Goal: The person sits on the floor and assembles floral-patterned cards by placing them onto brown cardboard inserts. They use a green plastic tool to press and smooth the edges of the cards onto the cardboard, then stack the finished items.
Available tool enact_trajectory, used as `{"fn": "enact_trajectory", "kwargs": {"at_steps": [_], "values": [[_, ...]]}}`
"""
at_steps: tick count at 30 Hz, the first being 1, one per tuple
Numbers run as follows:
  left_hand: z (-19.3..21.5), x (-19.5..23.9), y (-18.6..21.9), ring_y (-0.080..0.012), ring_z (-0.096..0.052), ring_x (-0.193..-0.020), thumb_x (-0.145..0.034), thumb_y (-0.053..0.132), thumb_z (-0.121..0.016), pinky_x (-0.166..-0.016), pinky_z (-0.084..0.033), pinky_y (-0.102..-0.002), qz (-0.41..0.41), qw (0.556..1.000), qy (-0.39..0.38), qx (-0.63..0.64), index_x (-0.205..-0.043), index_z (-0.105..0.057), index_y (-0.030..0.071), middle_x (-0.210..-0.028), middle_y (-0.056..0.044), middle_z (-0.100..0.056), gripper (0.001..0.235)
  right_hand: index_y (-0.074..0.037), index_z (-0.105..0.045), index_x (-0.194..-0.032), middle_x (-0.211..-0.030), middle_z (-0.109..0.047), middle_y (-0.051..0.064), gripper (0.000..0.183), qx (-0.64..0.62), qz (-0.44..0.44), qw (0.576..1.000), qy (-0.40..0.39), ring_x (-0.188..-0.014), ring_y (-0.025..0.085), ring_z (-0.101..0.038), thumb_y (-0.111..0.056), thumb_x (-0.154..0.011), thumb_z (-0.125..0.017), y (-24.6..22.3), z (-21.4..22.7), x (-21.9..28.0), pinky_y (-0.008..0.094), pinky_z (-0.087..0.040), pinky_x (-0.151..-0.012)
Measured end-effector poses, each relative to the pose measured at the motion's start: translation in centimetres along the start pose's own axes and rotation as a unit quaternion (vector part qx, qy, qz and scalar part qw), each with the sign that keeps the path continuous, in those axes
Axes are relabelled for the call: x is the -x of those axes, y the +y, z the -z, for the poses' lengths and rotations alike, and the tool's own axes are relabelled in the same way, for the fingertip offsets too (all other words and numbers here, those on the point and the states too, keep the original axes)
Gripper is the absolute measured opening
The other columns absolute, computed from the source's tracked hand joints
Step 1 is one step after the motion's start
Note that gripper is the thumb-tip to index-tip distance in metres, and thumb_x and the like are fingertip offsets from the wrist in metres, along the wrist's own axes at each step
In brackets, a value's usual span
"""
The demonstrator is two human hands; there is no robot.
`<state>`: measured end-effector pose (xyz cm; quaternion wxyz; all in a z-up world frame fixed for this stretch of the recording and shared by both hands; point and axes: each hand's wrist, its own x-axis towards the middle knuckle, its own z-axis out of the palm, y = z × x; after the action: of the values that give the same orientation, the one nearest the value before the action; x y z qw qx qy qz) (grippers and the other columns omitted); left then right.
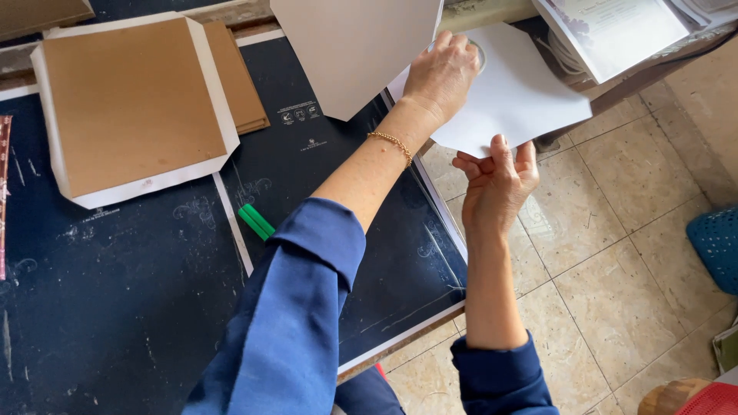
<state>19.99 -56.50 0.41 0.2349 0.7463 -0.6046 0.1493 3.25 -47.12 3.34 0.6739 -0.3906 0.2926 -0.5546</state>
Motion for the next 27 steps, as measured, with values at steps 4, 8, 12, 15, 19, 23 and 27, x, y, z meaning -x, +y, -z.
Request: {"fn": "enact_trajectory", "kwargs": {"at_steps": [4,8,12,15,19,23,27], "values": [[0.1,0.7,1.0,-0.0237,-0.057,-0.102,-0.082,0.008,-0.070,-0.070,-0.056,-0.037,-0.020,0.999,-0.019,-0.036,-0.114,-0.064,0.010,-0.110,-0.006,-0.061,0.033,-0.009,-0.041,-0.093,-0.073,-0.055,0.001,0.026,0.018,-0.017,0.999,-0.033,-0.061,0.024,-0.072,-0.008,-0.093,-0.067,-1.2,0.6,0.2,0.030,-0.061,-0.053],[-1.4,0.5,1.2,-0.0254,-0.062,-0.096,-0.081,0.009,-0.069,-0.075,-0.055,-0.037,-0.012,0.999,-0.018,-0.047,-0.112,-0.060,0.011,-0.105,-0.010,-0.064,0.032,-0.006,-0.050,-0.100,-0.095,-0.070,0.013,0.021,0.030,-0.111,0.993,0.037,-0.081,0.028,-0.073,-0.017,-0.089,-0.065,-1.4,0.4,0.5,0.040,-0.064,-0.064],[-3.2,-0.3,-0.4,-0.0221,-0.064,-0.091,-0.075,0.007,-0.077,-0.084,-0.052,-0.031,-0.037,0.992,0.029,-0.117,-0.105,-0.064,0.010,-0.098,-0.007,-0.067,0.033,-0.004,-0.055,-0.100,-0.102,-0.065,0.017,0.021,-0.020,-0.201,0.968,0.150,-0.098,0.035,-0.070,-0.011,-0.084,-0.068,-1.4,-0.3,0.3,0.051,-0.061,-0.086],[-3.7,0.1,-0.8,-0.0205,-0.062,-0.088,-0.078,0.023,-0.078,-0.080,-0.051,-0.030,-0.023,0.996,0.046,-0.073,-0.104,-0.063,0.013,-0.096,-0.004,-0.066,0.032,-0.004,-0.054,-0.120,-0.114,-0.062,0.019,0.040,-0.032,-0.213,0.959,0.182,-0.107,0.032,-0.065,-0.012,-0.083,-0.066,-1.7,-0.5,0.5,0.047,-0.059,-0.093],[-2.8,0.4,-0.3,-0.0207,-0.059,-0.099,-0.072,0.019,-0.078,-0.082,-0.050,-0.029,0.002,0.996,0.051,-0.073,-0.106,-0.062,0.014,-0.100,-0.005,-0.063,0.038,-0.004,-0.059,-0.114,-0.107,-0.062,0.018,0.036,-0.070,-0.205,0.953,0.211,-0.099,0.029,-0.065,-0.016,-0.082,-0.070,-1.6,0.4,-0.1,0.039,-0.060,-0.087],[-0.6,0.9,0.5,-0.0266,-0.059,-0.105,-0.073,0.005,-0.070,-0.096,-0.048,-0.036,-0.038,0.996,0.069,-0.032,-0.105,-0.065,0.009,-0.103,-0.010,-0.066,0.033,-0.016,-0.053,-0.092,-0.086,-0.044,0.001,0.022,0.051,-0.088,0.973,0.205,-0.079,0.015,-0.043,-0.030,-0.082,-0.067,-0.4,3.3,-1.5,0.033,-0.041,-0.072],[10.6,8.0,1.3,-0.0281,-0.063,-0.106,-0.088,-0.005,-0.058,-0.091,-0.056,-0.036,-0.143,0.976,0.157,0.040,-0.115,-0.065,0.000,-0.111,-0.014,-0.068,0.028,-0.017,-0.034,-0.151,-0.135,-0.053,0.010,0.052,0.337,0.372,0.861,0.087,-0.129,0.023,-0.049,-0.031,-0.110,-0.061,1.1,3.7,0.3,0.039,-0.048,-0.101]]}}
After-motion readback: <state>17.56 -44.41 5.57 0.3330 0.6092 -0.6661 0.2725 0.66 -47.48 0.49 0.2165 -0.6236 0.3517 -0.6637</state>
